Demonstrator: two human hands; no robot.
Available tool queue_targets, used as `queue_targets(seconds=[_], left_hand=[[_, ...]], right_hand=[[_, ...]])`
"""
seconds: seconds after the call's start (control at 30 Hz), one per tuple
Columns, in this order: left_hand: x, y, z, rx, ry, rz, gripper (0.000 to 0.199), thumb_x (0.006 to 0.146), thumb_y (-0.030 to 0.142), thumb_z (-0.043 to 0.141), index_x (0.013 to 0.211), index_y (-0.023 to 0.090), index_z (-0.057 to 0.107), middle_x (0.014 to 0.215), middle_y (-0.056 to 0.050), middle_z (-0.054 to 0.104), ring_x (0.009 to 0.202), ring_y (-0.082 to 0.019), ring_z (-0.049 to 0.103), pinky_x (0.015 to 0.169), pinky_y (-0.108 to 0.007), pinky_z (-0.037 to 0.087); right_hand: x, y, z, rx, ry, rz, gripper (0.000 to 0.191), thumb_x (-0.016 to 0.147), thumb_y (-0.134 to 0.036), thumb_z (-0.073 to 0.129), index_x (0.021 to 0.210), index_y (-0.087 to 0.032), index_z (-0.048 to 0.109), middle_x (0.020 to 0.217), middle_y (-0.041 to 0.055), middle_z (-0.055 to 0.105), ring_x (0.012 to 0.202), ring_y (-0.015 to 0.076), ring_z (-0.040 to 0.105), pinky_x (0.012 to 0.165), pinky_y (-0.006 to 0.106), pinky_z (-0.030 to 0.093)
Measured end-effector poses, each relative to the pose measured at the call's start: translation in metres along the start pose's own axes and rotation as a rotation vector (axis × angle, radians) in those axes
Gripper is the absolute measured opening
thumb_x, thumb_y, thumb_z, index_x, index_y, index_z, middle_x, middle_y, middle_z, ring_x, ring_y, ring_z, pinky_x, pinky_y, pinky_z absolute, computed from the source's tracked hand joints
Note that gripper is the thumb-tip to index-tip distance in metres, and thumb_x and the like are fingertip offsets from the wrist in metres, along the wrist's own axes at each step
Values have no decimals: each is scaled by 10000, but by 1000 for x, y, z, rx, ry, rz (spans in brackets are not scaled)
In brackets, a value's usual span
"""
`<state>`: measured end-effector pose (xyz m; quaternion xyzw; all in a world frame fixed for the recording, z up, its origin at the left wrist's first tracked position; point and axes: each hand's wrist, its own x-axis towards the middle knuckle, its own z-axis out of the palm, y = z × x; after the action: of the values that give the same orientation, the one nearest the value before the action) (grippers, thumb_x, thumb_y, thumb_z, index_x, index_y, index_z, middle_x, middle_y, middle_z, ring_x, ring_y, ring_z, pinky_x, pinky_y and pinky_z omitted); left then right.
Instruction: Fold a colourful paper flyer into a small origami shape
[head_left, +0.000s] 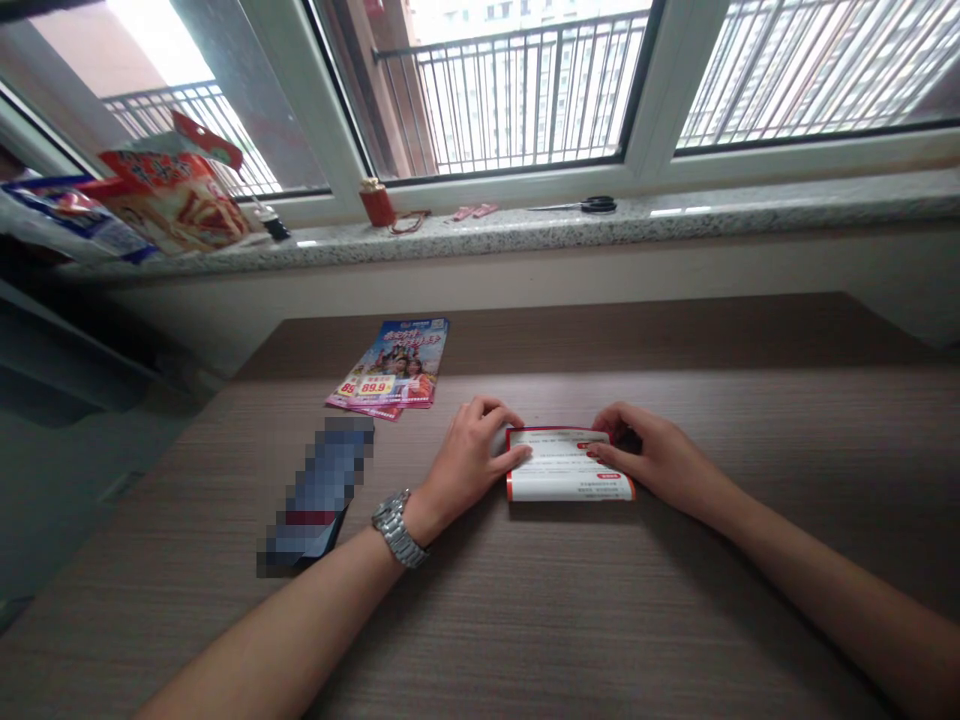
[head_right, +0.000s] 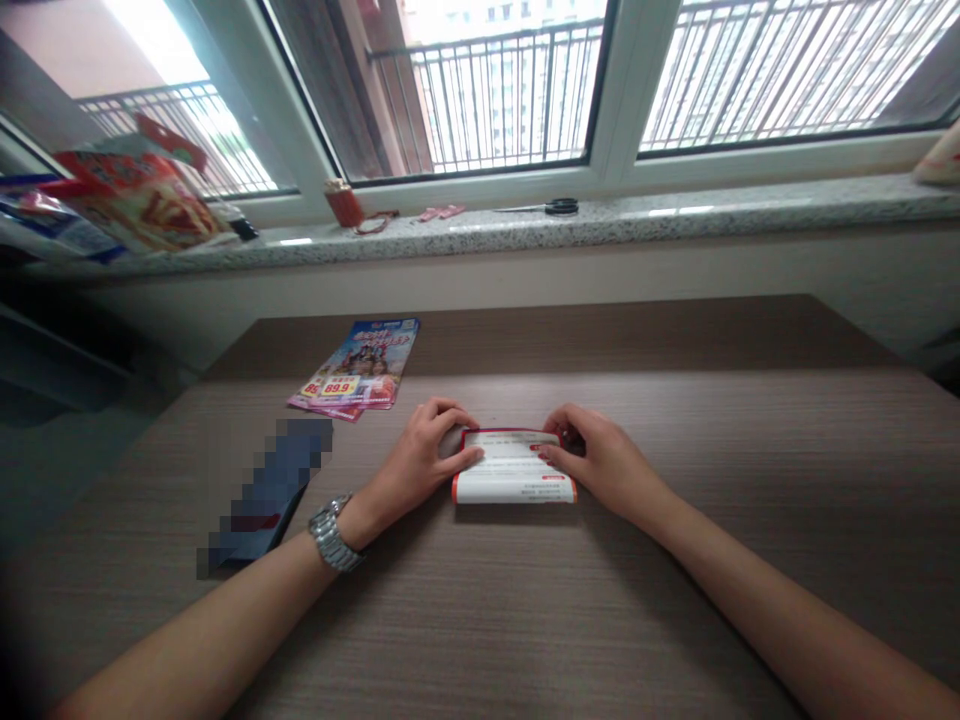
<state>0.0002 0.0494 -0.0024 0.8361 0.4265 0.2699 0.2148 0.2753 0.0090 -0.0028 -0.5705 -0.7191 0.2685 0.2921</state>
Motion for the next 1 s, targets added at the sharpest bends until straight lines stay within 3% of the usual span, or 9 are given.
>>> queue_targets(seconds=[0.17,0.33,0.47,0.7,1.0], left_hand=[[0,2,-4,-86,18,3,192,879,308,749,1035,229,668,1104,-57,628,1064,-242,587,973,-395,470],[-1,4,-6,-413,-8,-74,179,967,332,641,1098,210,627,953,-23,672,862,-158,638,784,-279,515],[-2,5,-1,-620,14,-104,237,956,323,658,1160,212,616,983,-30,705,898,-156,677,769,-256,536],[-4,5,3,-596,73,-135,198,926,325,699,1079,203,677,948,-27,702,861,-150,667,776,-260,552],[-4,5,4,-592,71,-148,204,916,322,711,1076,195,694,953,-31,707,847,-146,665,784,-269,564]], right_hand=[[-3,-1,0,201,19,57,220,849,-438,704,924,-239,646,772,-8,631,703,184,589,641,318,472],[-4,-4,-3,483,-4,170,328,781,-509,772,909,-247,623,833,20,703,736,214,658,676,363,544],[-5,-7,-4,537,7,199,362,759,-540,790,913,-256,626,879,39,740,775,239,692,713,405,584],[-9,-9,2,534,86,207,342,786,-535,772,932,-251,650,748,5,680,683,208,656,632,351,564],[-11,-6,7,473,152,224,341,802,-565,751,908,-249,678,746,19,691,674,214,645,620,353,544]])
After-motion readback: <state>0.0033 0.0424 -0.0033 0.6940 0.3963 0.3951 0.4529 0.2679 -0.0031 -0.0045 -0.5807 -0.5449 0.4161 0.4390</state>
